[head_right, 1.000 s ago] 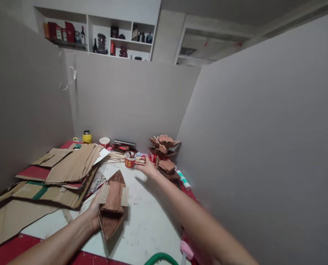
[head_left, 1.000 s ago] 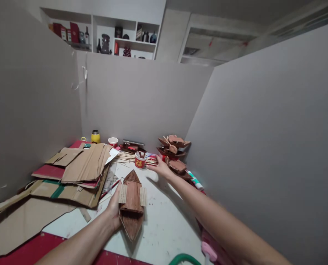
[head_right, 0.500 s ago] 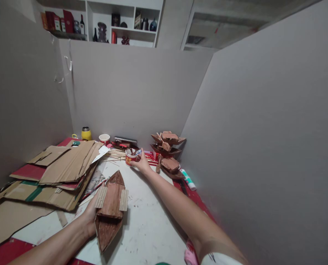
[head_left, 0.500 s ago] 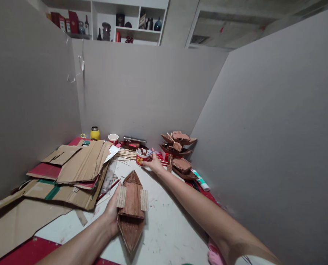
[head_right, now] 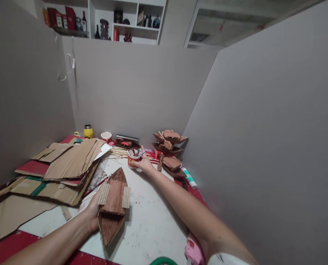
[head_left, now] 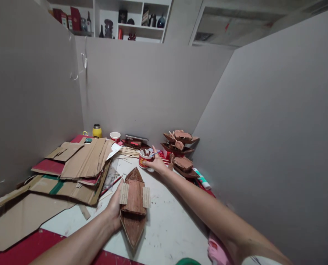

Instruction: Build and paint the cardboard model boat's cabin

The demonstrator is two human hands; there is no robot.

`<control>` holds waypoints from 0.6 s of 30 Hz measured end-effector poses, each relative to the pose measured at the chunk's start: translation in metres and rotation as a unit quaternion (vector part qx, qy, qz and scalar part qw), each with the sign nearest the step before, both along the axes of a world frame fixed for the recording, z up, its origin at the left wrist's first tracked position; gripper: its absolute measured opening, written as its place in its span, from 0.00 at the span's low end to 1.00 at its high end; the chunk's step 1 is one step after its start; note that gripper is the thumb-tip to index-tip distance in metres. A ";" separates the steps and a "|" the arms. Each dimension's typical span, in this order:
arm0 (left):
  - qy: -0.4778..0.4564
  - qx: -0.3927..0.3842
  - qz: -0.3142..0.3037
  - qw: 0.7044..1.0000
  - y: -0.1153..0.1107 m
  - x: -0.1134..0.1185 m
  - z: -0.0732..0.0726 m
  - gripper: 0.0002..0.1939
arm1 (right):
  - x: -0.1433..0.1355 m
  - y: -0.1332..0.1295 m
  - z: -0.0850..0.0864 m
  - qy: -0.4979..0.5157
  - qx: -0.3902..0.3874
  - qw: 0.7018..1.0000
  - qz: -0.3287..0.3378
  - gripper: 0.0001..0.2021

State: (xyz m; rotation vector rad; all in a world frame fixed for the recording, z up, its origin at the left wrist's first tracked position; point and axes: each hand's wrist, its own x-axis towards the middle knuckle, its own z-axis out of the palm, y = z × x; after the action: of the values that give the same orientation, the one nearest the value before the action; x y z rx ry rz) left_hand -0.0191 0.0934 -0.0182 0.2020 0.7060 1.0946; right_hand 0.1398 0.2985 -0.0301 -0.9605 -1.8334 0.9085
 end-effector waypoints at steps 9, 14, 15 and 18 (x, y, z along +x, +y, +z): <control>0.001 0.006 0.004 1.000 0.001 -0.001 0.004 0.27 | 0.056 -0.065 0.016 -0.006 -0.043 0.997 0.057 0.44; 0.011 0.007 0.004 1.000 -0.002 0.001 0.009 0.27 | 0.069 -0.087 0.017 -0.020 -0.072 0.996 0.056 0.51; 0.012 0.008 0.003 1.000 -0.003 0.001 0.009 0.26 | 0.071 -0.089 0.017 -0.025 -0.075 0.995 0.056 0.52; 0.012 0.003 -0.003 1.000 -0.004 0.000 0.009 0.25 | 0.078 -0.091 0.019 -0.048 -0.076 0.994 0.055 0.52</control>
State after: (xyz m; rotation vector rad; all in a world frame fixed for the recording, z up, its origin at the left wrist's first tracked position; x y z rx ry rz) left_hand -0.0194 0.0894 -0.0091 0.2221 0.7245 1.0904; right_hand 0.2181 0.2075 -0.0109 -1.0189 -1.9369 1.0991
